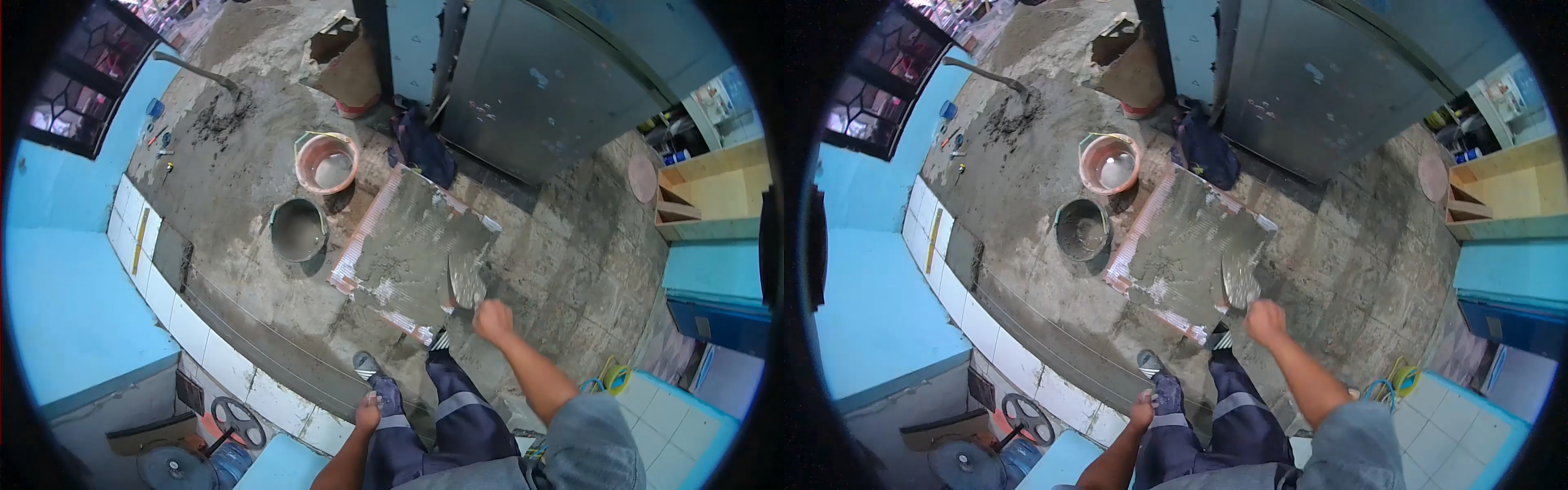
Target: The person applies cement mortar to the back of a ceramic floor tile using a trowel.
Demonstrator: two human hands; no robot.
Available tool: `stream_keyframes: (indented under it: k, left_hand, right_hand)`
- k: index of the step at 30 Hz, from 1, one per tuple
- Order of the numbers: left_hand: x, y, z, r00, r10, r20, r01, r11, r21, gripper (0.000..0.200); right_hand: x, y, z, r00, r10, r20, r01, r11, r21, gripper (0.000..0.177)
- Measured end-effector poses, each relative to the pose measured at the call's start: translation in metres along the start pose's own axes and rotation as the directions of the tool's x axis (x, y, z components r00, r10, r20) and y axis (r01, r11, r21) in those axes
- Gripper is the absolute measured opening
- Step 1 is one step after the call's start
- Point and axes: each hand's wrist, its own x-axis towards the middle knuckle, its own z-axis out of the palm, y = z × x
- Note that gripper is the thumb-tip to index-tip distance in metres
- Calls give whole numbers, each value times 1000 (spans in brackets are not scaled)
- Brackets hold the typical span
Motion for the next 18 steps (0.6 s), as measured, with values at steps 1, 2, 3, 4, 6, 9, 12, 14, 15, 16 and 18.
stream_keyframes:
  k: [1,2,3,4,6,9,12,14,15,16,18]
  left_hand:
    - [-11,31,6,1000,2,-1,-2,995,-97,44]
    - [-5,29,4,992,110,-54,-107,993,44,44]
    - [6,24,0,972,214,-95,-193,963,187,45]
    - [13,20,-4,941,315,-124,-260,907,331,46]
    - [-7,61,-21,941,290,-174,-189,876,443,45]
    - [-5,59,-55,897,392,-204,-200,771,604,44]
    - [5,51,-95,849,489,-199,-249,703,667,46]
    - [14,46,-122,862,484,-149,-261,676,689,49]
    - [24,48,-137,876,461,-140,-256,691,676,52]
    - [37,52,-155,887,451,-103,-254,660,707,53]
    - [52,78,-203,909,417,-22,-252,590,767,55]
  right_hand:
    - [-14,-10,2,1000,7,-4,-6,999,44,17]
    - [-29,-24,-1,997,19,-77,-10,993,120,17]
    - [-41,-41,-6,989,33,-143,-5,981,195,17]
    - [-48,-59,-9,990,18,-140,17,969,245,17]
    - [-52,-99,-11,992,-15,-129,59,937,344,18]
    - [-44,-177,-2,979,-159,-130,199,894,401,20]
    - [-12,-267,11,934,-358,13,331,876,352,23]
    - [19,-341,25,923,-379,75,335,883,329,23]
    - [37,-377,37,927,-360,107,310,895,322,25]
    - [59,-414,53,932,-338,135,283,906,314,28]
    - [116,-476,94,939,-280,201,217,933,285,30]
